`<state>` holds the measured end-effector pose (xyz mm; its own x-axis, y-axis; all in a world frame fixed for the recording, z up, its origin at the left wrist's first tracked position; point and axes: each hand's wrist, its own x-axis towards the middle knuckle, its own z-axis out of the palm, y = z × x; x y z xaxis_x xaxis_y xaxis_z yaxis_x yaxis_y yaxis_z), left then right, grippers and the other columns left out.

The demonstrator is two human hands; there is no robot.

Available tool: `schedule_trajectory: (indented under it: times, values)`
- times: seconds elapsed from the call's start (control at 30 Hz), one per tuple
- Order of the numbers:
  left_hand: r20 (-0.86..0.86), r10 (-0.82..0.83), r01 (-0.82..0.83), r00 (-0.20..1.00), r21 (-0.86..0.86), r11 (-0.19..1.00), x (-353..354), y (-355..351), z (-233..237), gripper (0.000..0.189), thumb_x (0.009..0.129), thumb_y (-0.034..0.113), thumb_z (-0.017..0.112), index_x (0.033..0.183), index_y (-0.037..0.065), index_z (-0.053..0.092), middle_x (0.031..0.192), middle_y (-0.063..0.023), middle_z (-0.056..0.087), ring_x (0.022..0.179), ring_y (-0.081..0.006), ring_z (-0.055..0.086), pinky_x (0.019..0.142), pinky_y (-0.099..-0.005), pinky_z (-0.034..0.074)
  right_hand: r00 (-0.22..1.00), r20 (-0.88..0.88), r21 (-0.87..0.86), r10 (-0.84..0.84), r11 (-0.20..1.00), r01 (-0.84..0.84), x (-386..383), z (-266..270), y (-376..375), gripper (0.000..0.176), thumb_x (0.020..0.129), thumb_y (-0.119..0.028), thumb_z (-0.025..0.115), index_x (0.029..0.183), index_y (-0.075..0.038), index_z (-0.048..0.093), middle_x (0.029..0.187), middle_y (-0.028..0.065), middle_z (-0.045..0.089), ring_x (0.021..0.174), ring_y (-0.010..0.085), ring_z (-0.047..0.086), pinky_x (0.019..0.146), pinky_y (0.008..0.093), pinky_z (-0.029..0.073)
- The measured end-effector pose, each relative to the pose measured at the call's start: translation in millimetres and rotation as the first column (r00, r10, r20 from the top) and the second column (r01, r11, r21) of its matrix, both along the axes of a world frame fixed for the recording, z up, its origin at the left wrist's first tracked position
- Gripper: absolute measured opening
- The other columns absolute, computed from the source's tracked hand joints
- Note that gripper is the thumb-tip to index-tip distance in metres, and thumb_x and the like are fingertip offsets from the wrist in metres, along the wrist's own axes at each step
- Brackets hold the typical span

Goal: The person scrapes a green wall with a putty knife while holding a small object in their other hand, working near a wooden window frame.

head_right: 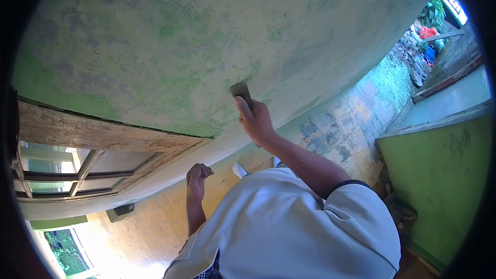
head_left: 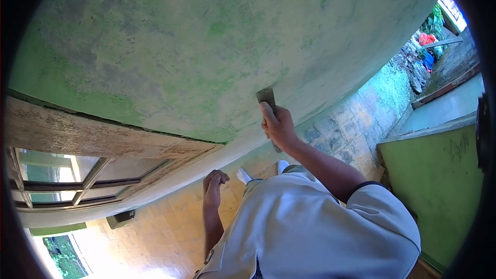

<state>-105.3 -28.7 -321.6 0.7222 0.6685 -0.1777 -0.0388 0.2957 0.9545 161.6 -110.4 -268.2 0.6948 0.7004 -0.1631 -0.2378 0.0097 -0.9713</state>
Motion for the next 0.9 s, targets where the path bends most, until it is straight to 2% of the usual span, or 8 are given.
schedule_trajectory:
  times: [0.07, 0.27, 0.3, 0.37, 0.6, 0.67, 0.8, 0.9]
  values:
    - [-0.008, -0.018, 0.018, 1.000, 0.012, 1.000, 1, -1, 3, 0.025, 0.087, 0.020, 0.045, 0.071, 0.002, 0.048, 0.074, -0.0077, 0.049, 0.075, -0.0175, 0.047, 0.076, -0.0321, 0.040, 0.990, -0.128, -0.005, 0.063, 0.998, -0.064, -4, 13, -4, 0.047, 0.090, -0.045, 0.049, 0.062, -0.008, 0.042, 0.048, 0.0006, 0.041, 0.037, 0.0091, 0.038, 0.037, 0.0254, 0.032]
    - [0.030, -0.007, 0.006, 1.000, 0.031, 0.999, 3, -6, 1, 0.028, 0.088, 0.025, 0.045, 0.072, 0.002, 0.047, 0.071, -0.0065, 0.046, 0.073, -0.0177, 0.046, 0.074, -0.0317, 0.040, 0.969, -0.228, -0.149, 0.097, 0.980, -0.133, -19, -8, -36, 0.046, 0.090, -0.045, 0.049, 0.065, -0.008, 0.041, 0.048, -0.0005, 0.038, 0.037, 0.0087, 0.036, 0.037, 0.0259, 0.032]
    - [0.005, -0.014, 0.013, 1.000, 0.054, 0.998, 3, -7, 1, 0.032, 0.090, 0.030, 0.044, 0.073, 0.003, 0.046, 0.069, -0.0052, 0.044, 0.071, -0.0179, 0.045, 0.073, -0.0324, 0.041, 0.970, -0.225, -0.149, 0.095, 0.980, -0.131, -13, 0, -26, 0.046, 0.090, -0.045, 0.049, 0.065, -0.008, 0.041, 0.048, -0.0005, 0.038, 0.037, 0.0087, 0.036, 0.037, 0.0259, 0.032]
    - [-0.004, -0.033, 0.033, 0.999, 0.055, 0.998, 3, -7, -4, 0.033, 0.090, 0.032, 0.045, 0.073, 0.003, 0.046, 0.069, -0.0051, 0.044, 0.071, -0.0180, 0.045, 0.073, -0.0323, 0.040, 0.988, -0.136, 0.068, 0.077, 0.995, -0.069, 3, 27, -2, 0.045, 0.090, -0.045, 0.048, 0.065, -0.008, 0.041, 0.049, -0.0005, 0.038, 0.037, 0.0085, 0.035, 0.037, 0.0254, 0.031]
    - [-0.033, -0.052, 0.054, 0.998, 0.069, 0.996, 12, -11, 5, 0.034, 0.090, 0.033, 0.045, 0.072, 0.003, 0.046, 0.069, -0.0051, 0.044, 0.073, -0.0183, 0.047, 0.073, -0.0320, 0.040, 0.984, -0.143, -0.022, 0.110, 0.993, -0.114, -11, 17, -34, 0.045, 0.090, -0.046, 0.048, 0.066, -0.009, 0.042, 0.050, 0.0001, 0.038, 0.038, 0.0082, 0.034, 0.038, 0.0248, 0.031]
    - [-0.030, -0.053, 0.055, 0.998, 0.064, 0.996, 15, -11, 5, 0.034, 0.090, 0.033, 0.045, 0.072, 0.003, 0.046, 0.069, -0.0051, 0.044, 0.072, -0.0182, 0.046, 0.073, -0.0319, 0.040, 0.946, -0.271, -0.114, 0.177, 0.970, -0.214, -17, -1, -43, 0.045, 0.090, -0.046, 0.048, 0.067, -0.009, 0.042, 0.050, 0.0002, 0.039, 0.038, 0.0084, 0.034, 0.038, 0.0249, 0.032]
    - [-0.022, -0.099, 0.100, 0.995, 0.067, 0.993, 17, -10, 2, 0.032, 0.089, 0.030, 0.045, 0.072, 0.003, 0.046, 0.069, -0.0053, 0.043, 0.072, -0.0181, 0.046, 0.072, -0.0317, 0.040, 0.934, -0.333, -0.012, 0.131, 0.990, -0.144, 3, 36, -14, 0.045, 0.091, -0.046, 0.048, 0.067, -0.008, 0.042, 0.050, -0.0001, 0.040, 0.038, 0.0080, 0.034, 0.038, 0.0249, 0.032]
    - [-0.003, -0.085, 0.085, 0.996, 0.076, 0.994, 19, -11, 6, 0.030, 0.088, 0.028, 0.044, 0.072, 0.003, 0.046, 0.069, -0.0053, 0.043, 0.072, -0.0179, 0.045, 0.073, -0.0319, 0.040, 0.962, -0.247, -0.007, 0.117, 0.992, -0.123, 0, 34, -20, 0.046, 0.091, -0.046, 0.047, 0.066, -0.008, 0.043, 0.050, 0.0002, 0.041, 0.038, 0.0084, 0.036, 0.038, 0.0253, 0.033]
